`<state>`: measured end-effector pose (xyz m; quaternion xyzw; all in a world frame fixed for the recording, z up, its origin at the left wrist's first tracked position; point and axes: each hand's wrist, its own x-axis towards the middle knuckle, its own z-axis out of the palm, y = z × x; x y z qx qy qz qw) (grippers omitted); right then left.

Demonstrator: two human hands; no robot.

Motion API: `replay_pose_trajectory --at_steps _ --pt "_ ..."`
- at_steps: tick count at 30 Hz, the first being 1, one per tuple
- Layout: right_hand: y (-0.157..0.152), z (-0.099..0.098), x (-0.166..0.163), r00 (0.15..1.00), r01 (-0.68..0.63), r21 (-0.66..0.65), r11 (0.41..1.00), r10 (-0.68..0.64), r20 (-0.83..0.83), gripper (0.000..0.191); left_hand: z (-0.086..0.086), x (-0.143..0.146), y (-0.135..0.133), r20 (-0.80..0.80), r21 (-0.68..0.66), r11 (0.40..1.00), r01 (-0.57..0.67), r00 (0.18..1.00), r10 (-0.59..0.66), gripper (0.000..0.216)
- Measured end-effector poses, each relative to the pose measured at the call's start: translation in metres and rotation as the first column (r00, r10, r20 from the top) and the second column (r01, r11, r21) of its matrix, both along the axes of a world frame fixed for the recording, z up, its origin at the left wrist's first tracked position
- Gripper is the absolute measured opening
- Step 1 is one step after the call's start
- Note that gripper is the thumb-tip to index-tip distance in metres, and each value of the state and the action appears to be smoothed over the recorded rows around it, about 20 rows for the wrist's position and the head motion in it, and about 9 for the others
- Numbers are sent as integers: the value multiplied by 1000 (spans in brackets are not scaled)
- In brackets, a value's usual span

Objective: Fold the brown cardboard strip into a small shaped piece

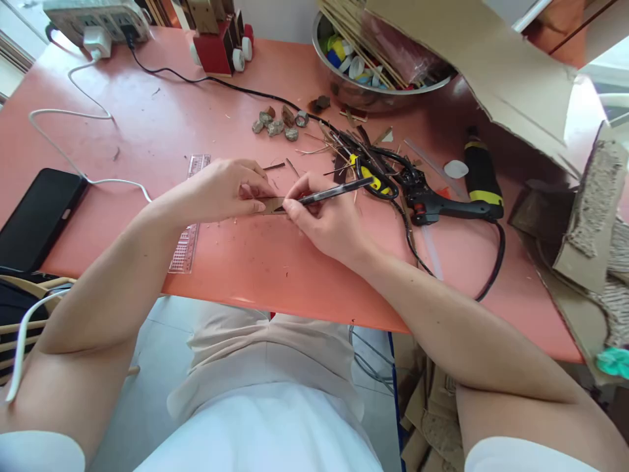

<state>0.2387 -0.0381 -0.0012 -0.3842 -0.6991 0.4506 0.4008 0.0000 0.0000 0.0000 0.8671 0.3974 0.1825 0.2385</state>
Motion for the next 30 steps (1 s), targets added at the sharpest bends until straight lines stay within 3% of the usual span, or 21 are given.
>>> replay_pose_trajectory --at_steps 2,5,7,9,12,15,19,23,26,30 --pt "-1 10 5 994 92 50 994 -89 -57 36 4 3 -2 -12 -20 1000 -15 1000 15 24" --pt "0 27 18 971 231 233 945 -208 -119 42 12 7 -5 -37 -72 996 -49 998 46 27" --pt "5 36 31 963 267 376 888 -259 -72 37 17 9 -7 -69 -91 994 -65 996 59 26" --pt "11 42 44 961 207 459 864 -267 70 24 21 10 -9 -111 -106 991 -77 992 65 26" --pt "17 45 60 931 -15 394 919 -132 342 9 24 10 -11 -152 -142 984 -105 985 84 25" --pt "17 42 65 838 -190 244 951 28 545 25 25 10 -12 -139 -175 974 -142 983 119 23" --pt "13 32 65 720 -254 169 952 70 690 31 21 11 -11 7 -232 955 -182 982 189 12" --pt "14 26 67 684 -191 238 952 -45 728 25 19 17 -10 302 -406 896 -179 899 316 21" --pt "15 30 66 744 -99 244 965 -92 662 16 20 22 -11 510 -579 811 -80 741 437 39" --pt "13 39 49 909 17 127 992 -69 411 31 23 30 -14 600 -679 734 2 577 554 52"
